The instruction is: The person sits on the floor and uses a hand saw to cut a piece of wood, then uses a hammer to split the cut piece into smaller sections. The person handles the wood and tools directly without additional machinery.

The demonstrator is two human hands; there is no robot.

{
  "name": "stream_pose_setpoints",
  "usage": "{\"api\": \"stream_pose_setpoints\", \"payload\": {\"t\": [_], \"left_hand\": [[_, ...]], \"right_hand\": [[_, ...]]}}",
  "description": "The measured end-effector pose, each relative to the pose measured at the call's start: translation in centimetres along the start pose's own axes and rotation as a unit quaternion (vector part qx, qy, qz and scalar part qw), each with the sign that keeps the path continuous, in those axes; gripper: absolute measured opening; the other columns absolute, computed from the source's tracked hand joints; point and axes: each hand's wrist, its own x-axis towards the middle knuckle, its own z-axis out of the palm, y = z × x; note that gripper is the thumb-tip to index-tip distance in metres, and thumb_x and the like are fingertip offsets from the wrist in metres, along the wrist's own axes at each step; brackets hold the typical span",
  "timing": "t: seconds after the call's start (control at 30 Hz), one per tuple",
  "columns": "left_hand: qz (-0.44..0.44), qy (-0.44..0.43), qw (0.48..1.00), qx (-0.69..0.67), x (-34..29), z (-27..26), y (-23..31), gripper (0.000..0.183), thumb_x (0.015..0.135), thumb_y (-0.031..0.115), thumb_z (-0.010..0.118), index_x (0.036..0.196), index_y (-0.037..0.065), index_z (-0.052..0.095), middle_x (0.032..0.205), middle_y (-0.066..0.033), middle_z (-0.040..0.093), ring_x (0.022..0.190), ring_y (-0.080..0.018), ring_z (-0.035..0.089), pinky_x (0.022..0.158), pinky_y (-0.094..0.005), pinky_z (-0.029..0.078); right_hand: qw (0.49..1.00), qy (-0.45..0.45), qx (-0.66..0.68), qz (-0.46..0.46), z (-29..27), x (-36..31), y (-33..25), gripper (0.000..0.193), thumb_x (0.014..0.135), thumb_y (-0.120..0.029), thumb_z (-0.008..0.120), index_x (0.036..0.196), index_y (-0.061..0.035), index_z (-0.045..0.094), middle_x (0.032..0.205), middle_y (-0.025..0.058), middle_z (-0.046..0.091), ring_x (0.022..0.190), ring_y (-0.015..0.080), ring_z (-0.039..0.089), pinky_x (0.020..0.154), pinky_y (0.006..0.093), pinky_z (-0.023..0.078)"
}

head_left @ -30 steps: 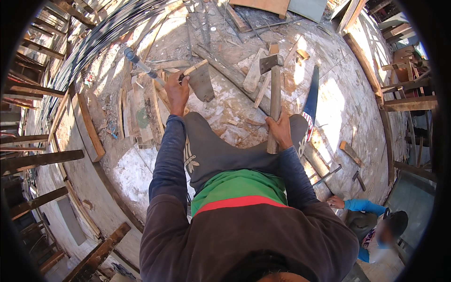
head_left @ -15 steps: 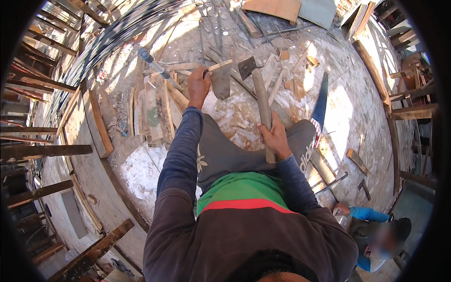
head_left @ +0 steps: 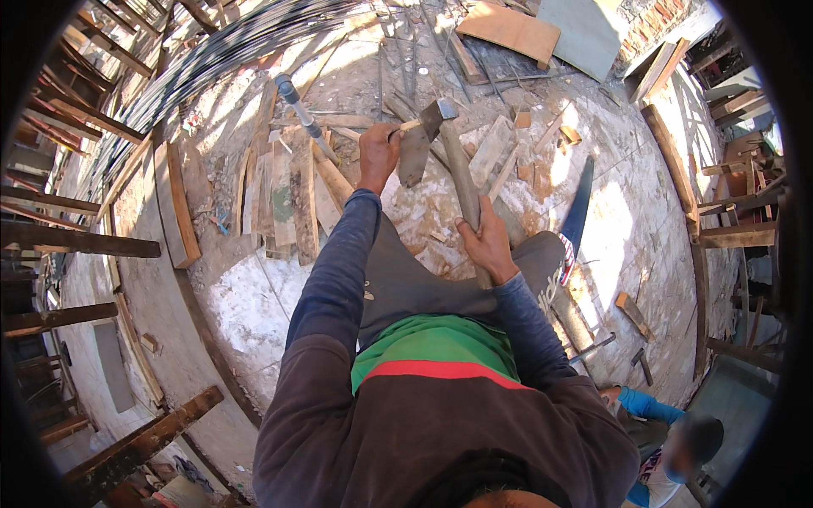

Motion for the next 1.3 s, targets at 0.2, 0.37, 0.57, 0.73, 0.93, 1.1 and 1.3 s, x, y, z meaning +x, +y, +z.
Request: {"api": "stream_pose_setpoints", "payload": {"t": [0.2, 0.37, 0.57, 0.73, 0.93, 1.1, 1.3], "left_hand": [[0.008, -0.001, 1.0, -0.005, 0.5, 0.9, 0.0, 0.011, 0.079, 0.009, 0.074, 0.087, 0.001, 0.072, 0.086, -0.0173, 0.07, 0.081, -0.0359, 0.067, 0.074, -0.043, 0.052], [0.02, 0.011, 1.0, 0.01, 0.2, 0.6, -1.1, 0.009, 0.078, 0.007, 0.073, 0.085, 0.001, 0.071, 0.084, -0.0167, 0.069, 0.08, -0.0364, 0.066, 0.074, -0.0448, 0.052], [0.002, -0.018, 0.999, 0.04, 0.9, 0.0, -0.4, 0.02, 0.079, 0.012, 0.075, 0.096, 0.004, 0.072, 0.101, -0.0169, 0.066, 0.092, -0.0342, 0.063, 0.078, -0.0443, 0.049], [0.066, 0.092, 0.987, 0.114, 3.1, -5.6, 7.8, 0.065, 0.095, 0.048, 0.054, 0.147, 0.01, 0.044, 0.144, -0.0228, 0.038, 0.133, -0.0387, 0.035, 0.104, -0.0536, 0.025], [-0.009, 0.221, 0.972, 0.085, -3.2, -13.8, 4.6, 0.073, 0.104, 0.052, 0.024, 0.149, -0.005, 0.035, 0.147, -0.0271, 0.032, 0.139, -0.0397, 0.031, 0.113, -0.0499, 0.023], [-0.129, 0.097, 0.971, 0.179, -9.6, -11.6, -3.1, 0.055, 0.097, 0.029, 0.05, 0.144, 0.001, 0.043, 0.145, -0.0239, 0.038, 0.14, -0.0397, 0.032, 0.113, -0.0547, 0.027], [-0.131, -0.209, 0.886, 0.392, -14.1, -10.7, -12.2, 0.055, 0.085, 0.012, 0.062, 0.139, 0.009, 0.051, 0.133, -0.0153, 0.052, 0.132, -0.0349, 0.044, 0.11, -0.0576, 0.029]], "right_hand": [[0.994, 0.072, 0.034, -0.071, -5.5, 5.1, -6.1, 0.045, 0.09, -0.017, 0.068, 0.123, 0.0034, 0.046, 0.083, 0.024, 0.065, 0.066, 0.0353, 0.067, 0.061, 0.044, 0.05], [0.862, 0.292, 0.232, -0.343, -12.6, 10.1, -18.7, 0.024, 0.092, -0.007, 0.066, 0.107, 0.0015, 0.049, 0.072, 0.0062, 0.06, 0.054, 0.013, 0.06, 0.05, 0.0254, 0.049], [0.886, 0.3, 0.273, -0.224, -7.4, 9.2, -14.7, 0.024, 0.087, -0.006, 0.066, 0.105, 0.0024, 0.052, 0.081, 0.0139, 0.067, 0.062, 0.0167, 0.064, 0.059, 0.0298, 0.053], [0.971, -0.142, -0.1, 0.162, 7.6, -3.1, 20.1, 0.04, 0.076, -0.015, 0.065, 0.111, 0.0013, 0.055, 0.101, 0.0325, 0.065, 0.101, 0.0478, 0.064, 0.088, 0.0488, 0.051], [0.991, 0.079, -0.024, 0.103, 4.7, -0.2, 8.9, 0.036, 0.084, -0.013, 0.069, 0.107, 0.003, 0.047, 0.081, 0.0192, 0.063, 0.074, 0.0336, 0.066, 0.06, 0.0424, 0.052], [0.981, 0.144, 0.042, 0.123, -3.1, 2.2, 8.3, 0.03, 0.087, -0.005, 0.069, 0.109, 0.0003, 0.049, 0.074, 0.0052, 0.057, 0.054, 0.0129, 0.056, 0.046, 0.028, 0.046], [0.959, 0.133, 0.119, 0.219, -7.8, -2.5, 8.5, 0.033, 0.086, -0.003, 0.068, 0.114, 0.0001, 0.051, 0.073, 0.0046, 0.056, 0.05, 0.0123, 0.055, 0.044, 0.0265, 0.045]]}}
